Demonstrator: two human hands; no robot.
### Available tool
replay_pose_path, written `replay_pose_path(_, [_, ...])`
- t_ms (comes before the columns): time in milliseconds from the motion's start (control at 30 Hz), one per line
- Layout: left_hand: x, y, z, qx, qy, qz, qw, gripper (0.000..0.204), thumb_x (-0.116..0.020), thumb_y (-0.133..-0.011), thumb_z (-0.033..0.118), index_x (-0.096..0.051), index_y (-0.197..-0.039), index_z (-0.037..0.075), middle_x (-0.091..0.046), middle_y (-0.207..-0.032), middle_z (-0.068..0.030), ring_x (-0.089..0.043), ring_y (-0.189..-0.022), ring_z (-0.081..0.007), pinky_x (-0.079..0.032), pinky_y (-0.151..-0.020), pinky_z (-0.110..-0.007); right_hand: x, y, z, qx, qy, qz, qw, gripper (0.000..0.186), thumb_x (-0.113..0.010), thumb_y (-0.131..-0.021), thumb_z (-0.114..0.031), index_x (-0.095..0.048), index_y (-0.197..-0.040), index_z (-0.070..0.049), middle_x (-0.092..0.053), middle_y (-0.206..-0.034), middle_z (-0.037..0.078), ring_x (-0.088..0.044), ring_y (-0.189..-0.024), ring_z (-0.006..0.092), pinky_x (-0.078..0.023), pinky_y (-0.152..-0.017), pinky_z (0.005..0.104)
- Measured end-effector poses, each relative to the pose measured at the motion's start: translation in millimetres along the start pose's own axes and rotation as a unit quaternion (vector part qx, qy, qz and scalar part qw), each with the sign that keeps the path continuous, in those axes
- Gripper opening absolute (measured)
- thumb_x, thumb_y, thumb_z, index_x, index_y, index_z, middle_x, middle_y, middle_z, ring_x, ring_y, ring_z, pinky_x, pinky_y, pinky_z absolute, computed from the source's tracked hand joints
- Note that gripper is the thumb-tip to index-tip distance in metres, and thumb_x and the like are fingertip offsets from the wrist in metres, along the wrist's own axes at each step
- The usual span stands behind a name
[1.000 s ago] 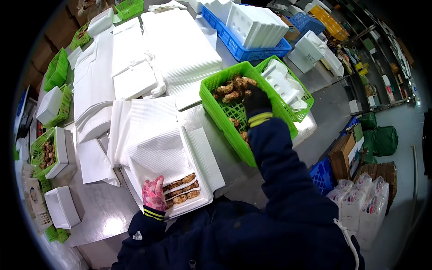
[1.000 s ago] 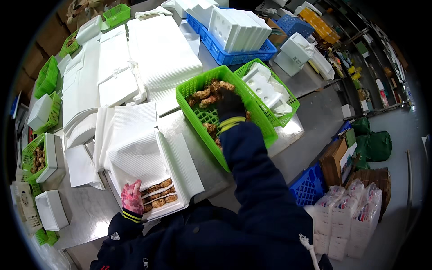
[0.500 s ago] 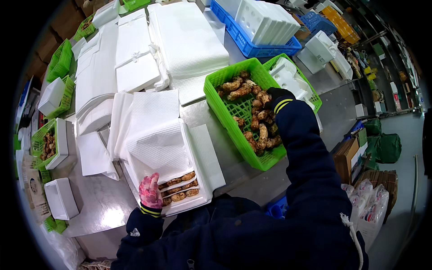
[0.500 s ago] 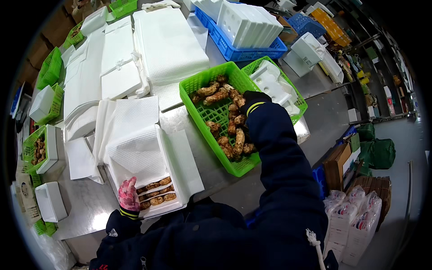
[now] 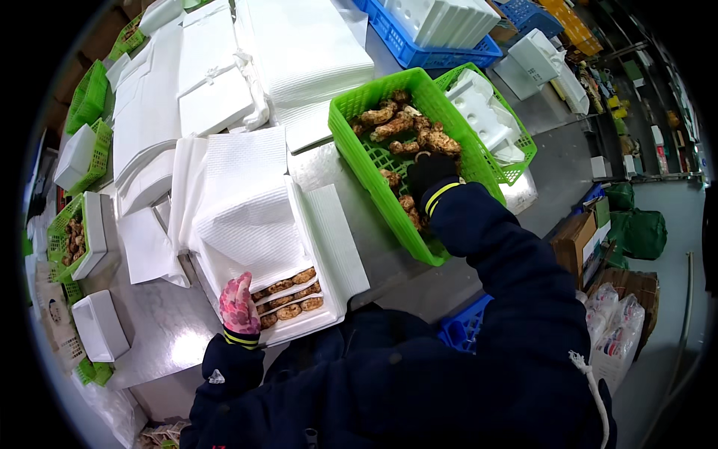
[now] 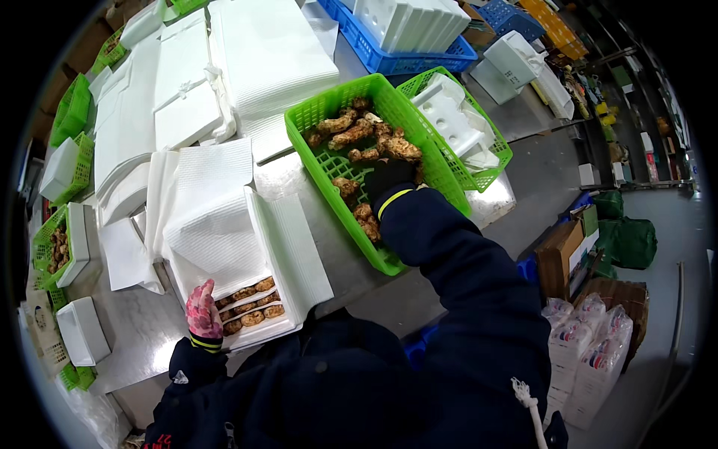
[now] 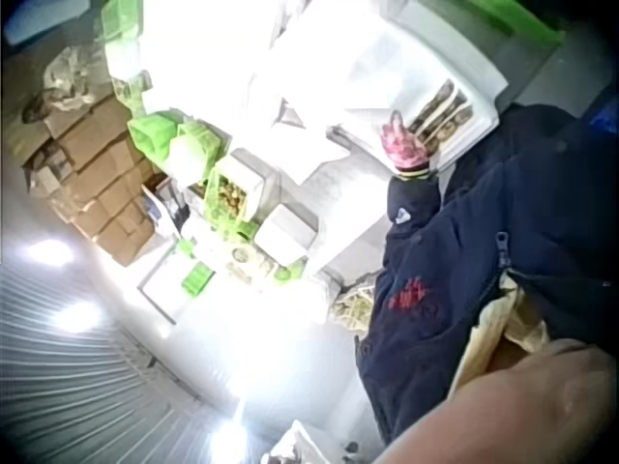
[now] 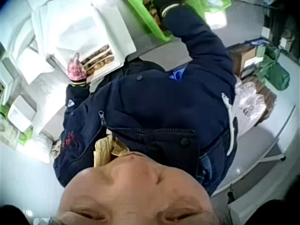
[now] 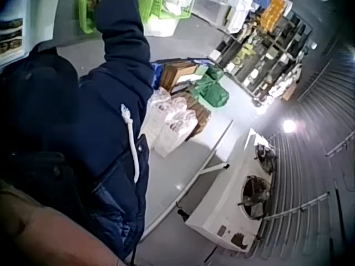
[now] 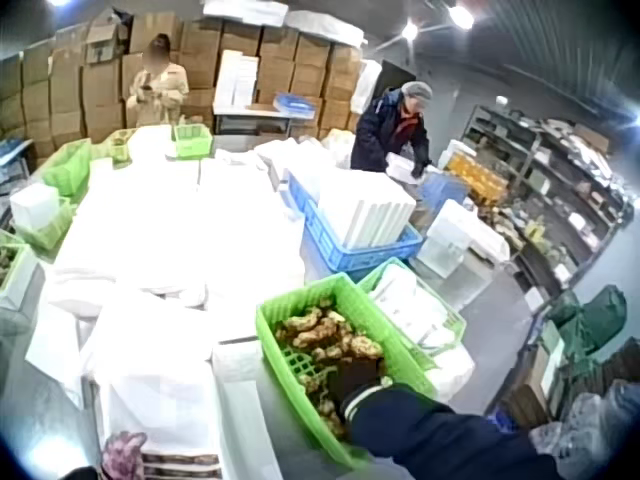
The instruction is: The person places produce into foam containers lined with paper, adds additional paper layers, and then ties several boxes together with twine.
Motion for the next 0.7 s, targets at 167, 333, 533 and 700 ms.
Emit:
replay_pose_path(167, [0,1,-4,-0.010,0.010,0.047,0.999,0.051,-0.045,-0.065,-0.011,-0.053,-0.113,0.001,-0.057,-0.103,-0.0186,-0.055,-0.090,-0.0355,-0.043,-0.082,-0.042,-7,12,15,-0.027,-0.013,0.082,0.996,0.041,-0.061,-0.080,-0.018,-0.053,-0.120,-0.013,-0.063,-0.085,0.006,-0.055,-0.065,0.0138,-0.046,-0.061,0.0289])
replay_pose_path(333, [11,8,-12,0.087,0.055,0.152,0.983,0.046,-0.044,-0.072,-0.011,-0.051,-0.116,0.000,-0.056,-0.105,-0.0186,-0.054,-0.095,-0.0327,-0.044,-0.083,-0.037,40,47,-34,-0.041,-0.295,0.217,0.930,0.038,-0.056,-0.084,-0.012,-0.052,-0.121,-0.012,-0.060,-0.080,0.003,-0.051,-0.060,0.0086,-0.043,-0.056,0.0236])
replay_pose_path(533, [20,-1,-29,0.211,0.155,0.281,0.923,0.036,-0.044,-0.084,-0.003,-0.049,-0.119,0.001,-0.055,-0.112,-0.0157,-0.054,-0.104,-0.0254,-0.042,-0.090,-0.032,-43,44,-239,0.073,-0.600,-0.094,0.791,0.033,-0.059,-0.082,-0.016,-0.058,-0.113,-0.006,-0.062,-0.076,0.007,-0.059,-0.066,0.0112,-0.049,-0.062,0.0270])
replay_pose_path(700, [29,0,-41,0.184,0.082,0.265,0.943,0.036,-0.049,-0.081,-0.003,-0.052,-0.117,0.004,-0.057,-0.111,-0.0133,-0.053,-0.103,-0.0276,-0.040,-0.090,-0.034,-92,23,-317,0.115,-0.436,-0.098,0.887,0.034,-0.057,-0.083,-0.024,-0.058,-0.112,-0.006,-0.063,-0.095,0.017,-0.063,-0.080,0.0272,-0.049,-0.072,0.0330])
Point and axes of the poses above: each hand's wrist, its own y-axis away from the middle knuckle, its own x-axis out of the back of the hand, z = x × y, the point moved 2 cm from there along -y, towards the middle knuckle
